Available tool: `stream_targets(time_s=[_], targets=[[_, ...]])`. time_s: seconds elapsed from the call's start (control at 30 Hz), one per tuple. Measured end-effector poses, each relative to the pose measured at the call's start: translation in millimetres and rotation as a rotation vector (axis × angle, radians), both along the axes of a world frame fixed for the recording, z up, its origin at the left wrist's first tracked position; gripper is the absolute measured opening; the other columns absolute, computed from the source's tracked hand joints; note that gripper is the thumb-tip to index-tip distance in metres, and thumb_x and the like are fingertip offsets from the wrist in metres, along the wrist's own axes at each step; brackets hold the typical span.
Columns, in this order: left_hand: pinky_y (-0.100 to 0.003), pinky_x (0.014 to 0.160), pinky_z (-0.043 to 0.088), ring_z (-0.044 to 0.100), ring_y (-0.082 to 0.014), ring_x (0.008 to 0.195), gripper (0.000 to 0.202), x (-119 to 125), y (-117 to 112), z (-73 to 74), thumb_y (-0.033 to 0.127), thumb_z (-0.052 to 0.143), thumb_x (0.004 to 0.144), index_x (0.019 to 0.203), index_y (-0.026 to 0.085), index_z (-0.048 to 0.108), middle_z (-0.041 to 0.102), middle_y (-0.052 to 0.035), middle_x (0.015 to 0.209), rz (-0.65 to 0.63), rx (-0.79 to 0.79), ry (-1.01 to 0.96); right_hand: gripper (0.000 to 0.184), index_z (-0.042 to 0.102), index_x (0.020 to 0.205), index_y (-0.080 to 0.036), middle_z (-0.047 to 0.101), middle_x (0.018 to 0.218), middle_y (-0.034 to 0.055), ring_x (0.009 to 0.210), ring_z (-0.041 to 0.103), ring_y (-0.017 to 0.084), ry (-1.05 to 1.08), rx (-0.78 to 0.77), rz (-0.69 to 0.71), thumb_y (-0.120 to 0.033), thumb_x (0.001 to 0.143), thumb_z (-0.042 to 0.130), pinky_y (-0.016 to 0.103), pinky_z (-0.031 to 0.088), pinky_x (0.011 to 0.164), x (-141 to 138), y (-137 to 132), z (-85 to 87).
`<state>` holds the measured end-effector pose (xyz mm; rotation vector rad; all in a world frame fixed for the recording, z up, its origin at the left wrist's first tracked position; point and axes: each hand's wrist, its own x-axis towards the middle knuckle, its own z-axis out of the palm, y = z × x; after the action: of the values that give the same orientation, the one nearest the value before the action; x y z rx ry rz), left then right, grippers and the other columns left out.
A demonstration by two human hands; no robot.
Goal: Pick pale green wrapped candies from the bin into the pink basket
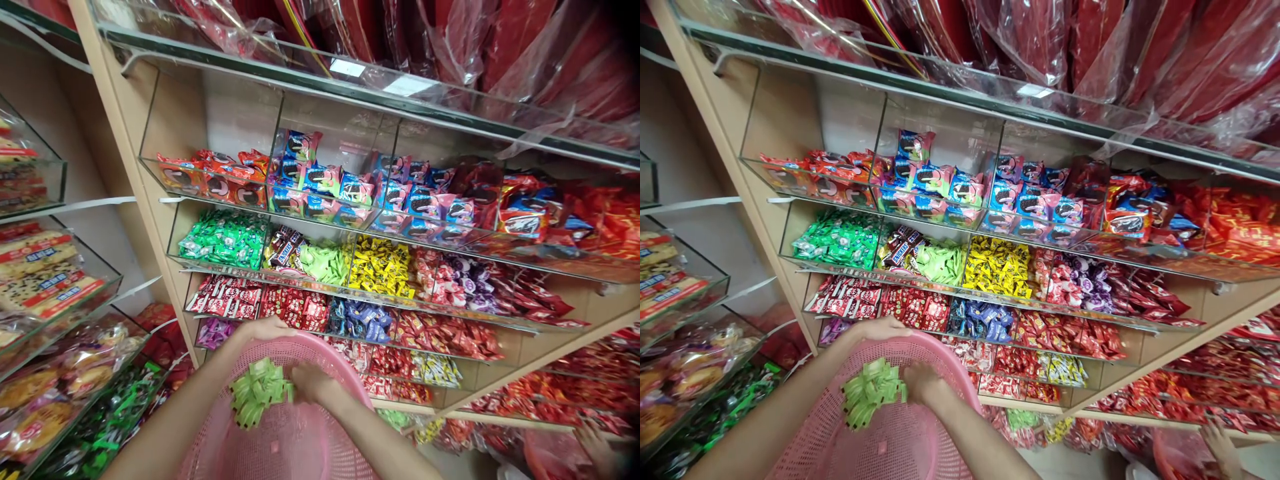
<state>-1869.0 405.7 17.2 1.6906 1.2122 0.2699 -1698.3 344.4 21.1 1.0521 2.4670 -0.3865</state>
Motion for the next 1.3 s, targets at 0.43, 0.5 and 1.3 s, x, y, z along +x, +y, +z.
stream_targets(time_s=[0.43, 0.5, 1.3], targets=[[-0.021, 0.049, 0.026, 0.034, -0.0093, 0.054, 0.069, 1.4, 4.5, -16.3, 0.078, 0.044, 0.064, 0.07, 0.011, 0.059, 0.044, -0.0006, 0.06, -0.031, 0.013, 0.06, 0.05, 0.055, 0.114, -0.013, 0.065, 0.107, 0.0143, 0.098, 0.062, 0.029, 0.056, 0.074, -0.016, -0.02, 0.067, 0.069, 0.038, 0.051, 0.08, 2.0, 0.5, -20.7], [-0.022, 0.049, 0.025, 0.033, -0.009, 0.053, 0.071, 3.3, 4.9, -17.2, 0.081, 0.042, 0.062, 0.067, 0.011, 0.056, 0.042, -0.0001, 0.058, -0.034, 0.03, 0.067, 0.054, 0.051, 0.12, -0.013, 0.064, 0.107, 0.0151, 0.097, 0.062, 0.028, 0.063, 0.096, -0.035, -0.022, 0.069, 0.069, 0.037, 0.051, 0.079, 2.4, -0.6, -18.8], [-0.023, 0.056, 0.034, 0.047, -0.0129, 0.062, 0.062, -6.6, 2.0, 8.4, 0.07, 0.053, 0.066, 0.074, 0.009, 0.062, 0.057, -0.0026, 0.068, 0.058, -0.015, -0.119, 0.047, 0.05, 0.113, -0.014, 0.053, 0.115, 0.0161, 0.102, 0.055, 0.026, 0.333, 0.566, -0.394, -0.049, 0.081, 0.054, 0.032, 0.041, 0.079, 15.7, 108.5, 185.2]])
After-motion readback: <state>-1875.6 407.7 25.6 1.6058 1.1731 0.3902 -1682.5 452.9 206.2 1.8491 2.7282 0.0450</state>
